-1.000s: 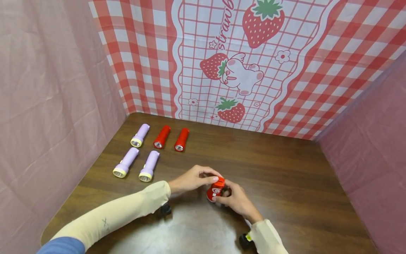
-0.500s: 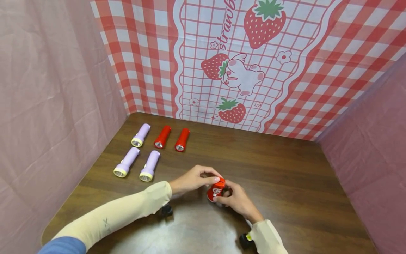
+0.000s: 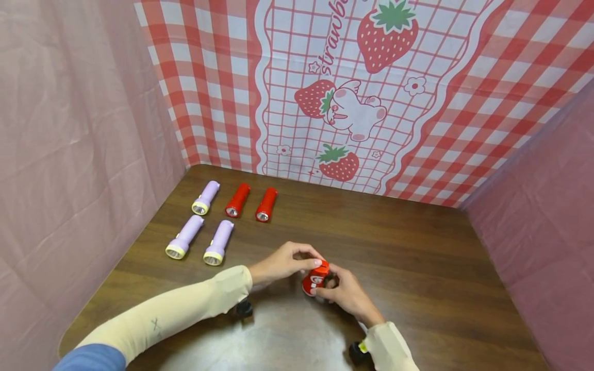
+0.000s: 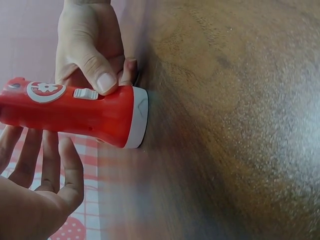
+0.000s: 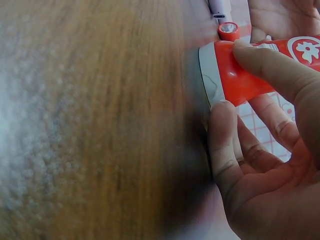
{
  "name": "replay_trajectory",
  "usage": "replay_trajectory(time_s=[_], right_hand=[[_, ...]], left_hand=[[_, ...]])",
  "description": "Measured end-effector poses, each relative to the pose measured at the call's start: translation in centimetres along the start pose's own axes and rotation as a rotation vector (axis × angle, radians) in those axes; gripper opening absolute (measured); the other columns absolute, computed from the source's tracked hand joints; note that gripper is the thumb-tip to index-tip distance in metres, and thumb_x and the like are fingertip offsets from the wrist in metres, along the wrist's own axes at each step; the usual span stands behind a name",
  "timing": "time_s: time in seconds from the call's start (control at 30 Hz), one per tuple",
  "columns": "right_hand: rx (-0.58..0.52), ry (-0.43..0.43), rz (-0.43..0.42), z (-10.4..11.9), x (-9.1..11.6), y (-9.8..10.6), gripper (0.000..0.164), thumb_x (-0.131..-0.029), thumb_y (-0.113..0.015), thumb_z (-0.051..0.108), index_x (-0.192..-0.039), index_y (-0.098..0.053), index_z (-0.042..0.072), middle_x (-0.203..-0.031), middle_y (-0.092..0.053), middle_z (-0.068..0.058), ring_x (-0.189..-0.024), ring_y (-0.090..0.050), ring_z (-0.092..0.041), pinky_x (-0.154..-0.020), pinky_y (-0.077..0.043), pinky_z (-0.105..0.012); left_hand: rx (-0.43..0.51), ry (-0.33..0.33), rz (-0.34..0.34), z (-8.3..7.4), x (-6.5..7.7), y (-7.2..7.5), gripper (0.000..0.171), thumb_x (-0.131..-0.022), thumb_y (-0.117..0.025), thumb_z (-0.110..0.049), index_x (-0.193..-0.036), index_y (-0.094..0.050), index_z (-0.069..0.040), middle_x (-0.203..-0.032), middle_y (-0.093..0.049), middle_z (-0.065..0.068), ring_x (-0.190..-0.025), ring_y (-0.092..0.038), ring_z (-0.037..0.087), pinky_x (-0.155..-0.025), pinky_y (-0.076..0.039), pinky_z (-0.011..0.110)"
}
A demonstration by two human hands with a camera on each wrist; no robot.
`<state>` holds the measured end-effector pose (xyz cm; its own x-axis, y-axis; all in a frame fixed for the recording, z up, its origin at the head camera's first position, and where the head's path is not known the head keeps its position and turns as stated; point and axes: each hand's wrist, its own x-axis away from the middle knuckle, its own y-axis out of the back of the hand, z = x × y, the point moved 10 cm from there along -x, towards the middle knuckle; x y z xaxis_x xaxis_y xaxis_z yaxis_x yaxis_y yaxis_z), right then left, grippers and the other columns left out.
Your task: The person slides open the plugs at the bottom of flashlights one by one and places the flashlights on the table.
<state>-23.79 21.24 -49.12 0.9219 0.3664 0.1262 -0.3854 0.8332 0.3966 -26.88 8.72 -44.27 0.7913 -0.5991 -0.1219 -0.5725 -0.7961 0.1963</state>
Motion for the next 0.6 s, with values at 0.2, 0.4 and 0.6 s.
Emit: replay_trajectory(time_s=[0.2, 0.4, 0.6], right_hand=[[0.000, -0.007, -0.002, -0.13, -0.02, -0.03, 0.045, -0.085, -0.084, 0.011, -0.121, -0.061, -0.007, -0.082, -0.067, -0.012, -0.070, -0.062, -0.015, -0.059, -0.055, -0.028], [-0.009, -0.010, -0.009, -0.20, 0.00, 0.04, 0.042, -0.085, -0.084, 0.010, -0.117, -0.062, -0.006, -0.081, -0.068, -0.011, -0.070, -0.062, -0.014, -0.060, -0.055, -0.029], [-0.005, -0.007, -0.005, -0.27, -0.10, 0.00, 0.044, -0.085, -0.085, 0.011, -0.118, -0.061, -0.006, -0.081, -0.067, -0.012, -0.069, -0.062, -0.015, -0.059, -0.054, -0.028]], left_hand=[[0.025, -0.010, -0.009, -0.05, -0.05, -0.06, 0.014, -0.098, -0.072, -0.020, -0.107, -0.078, -0.011, -0.103, -0.076, -0.003, -0.098, -0.065, 0.006, -0.087, -0.050, 0.025], [0.035, -0.014, -0.009, 0.04, -0.08, -0.11, 0.014, -0.098, -0.073, -0.021, -0.107, -0.078, -0.011, -0.102, -0.076, -0.003, -0.096, -0.066, 0.007, -0.087, -0.050, 0.025], [0.016, -0.019, -0.015, 0.14, -0.18, -0.06, 0.014, -0.098, -0.073, -0.023, -0.106, -0.078, -0.013, -0.102, -0.076, -0.005, -0.095, -0.066, 0.009, -0.087, -0.051, 0.025]])
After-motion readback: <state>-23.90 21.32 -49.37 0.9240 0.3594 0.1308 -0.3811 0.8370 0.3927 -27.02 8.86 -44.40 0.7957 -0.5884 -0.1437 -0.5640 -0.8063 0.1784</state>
